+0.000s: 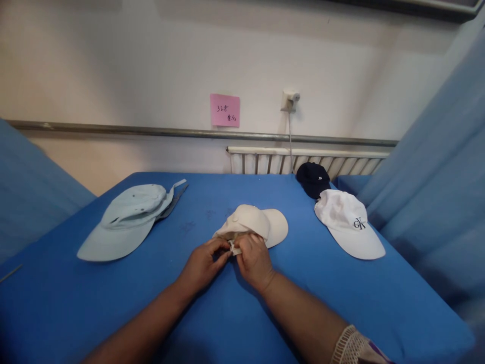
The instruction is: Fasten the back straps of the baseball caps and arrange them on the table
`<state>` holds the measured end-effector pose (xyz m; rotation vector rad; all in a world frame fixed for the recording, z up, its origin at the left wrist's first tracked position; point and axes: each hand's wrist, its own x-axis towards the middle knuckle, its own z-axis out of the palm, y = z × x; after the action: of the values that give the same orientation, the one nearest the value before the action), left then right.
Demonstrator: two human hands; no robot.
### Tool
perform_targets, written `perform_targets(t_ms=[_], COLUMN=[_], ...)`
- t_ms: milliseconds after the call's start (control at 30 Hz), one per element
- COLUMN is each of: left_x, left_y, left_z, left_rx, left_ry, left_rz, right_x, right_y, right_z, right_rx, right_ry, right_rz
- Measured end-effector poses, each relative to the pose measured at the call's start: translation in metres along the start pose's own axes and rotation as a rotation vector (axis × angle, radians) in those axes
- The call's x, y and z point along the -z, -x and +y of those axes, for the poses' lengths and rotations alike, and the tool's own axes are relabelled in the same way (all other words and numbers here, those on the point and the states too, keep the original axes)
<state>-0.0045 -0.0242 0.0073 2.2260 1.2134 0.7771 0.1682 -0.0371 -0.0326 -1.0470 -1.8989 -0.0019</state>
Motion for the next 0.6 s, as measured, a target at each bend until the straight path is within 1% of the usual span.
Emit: perform_targets(t_ms=[67, 200, 300, 367, 433, 500, 600], left_x=[-0.003, -0.010, -0.011, -0.008, -0.005, -0.003, -0.003], left_y=[0.001, 0.001, 0.000, -0.001, -0.002, -0.003, -0.004], left_z=[0.002, 0.006, 0.007, 0.008, 0.007, 0.005, 0.001], left_rx=[-0.006, -0.005, -0.023, -0.028, -0.020, 0.014, 0.102], left_ry=[-0.043, -0.139, -0.172, -0.163, -0.113, -0.009, 0.225], left_rz=[0.000, 0.050, 0.094, 0.133, 0.181, 0.209, 0.171], right_x=[0.000, 0.001, 0.000, -0.001, -0.002, -0.002, 0.000], right_y=[0.000, 0.000, 0.000, 0.000, 0.000, -0.001, -0.002], right_z=[-0.001, -0.003, -0.003, -0.002, -0.001, 0.000, 0.000], right_rx=[0.002, -0.014, -0.065, -0.126, -0.192, -0.236, -0.252], right_ry=[-0.018, -0.069, -0.091, -0.104, -0.115, -0.128, -0.157], right_rz=[-0.007, -0.044, -0.060, -0.044, -0.019, -0.010, -0.040])
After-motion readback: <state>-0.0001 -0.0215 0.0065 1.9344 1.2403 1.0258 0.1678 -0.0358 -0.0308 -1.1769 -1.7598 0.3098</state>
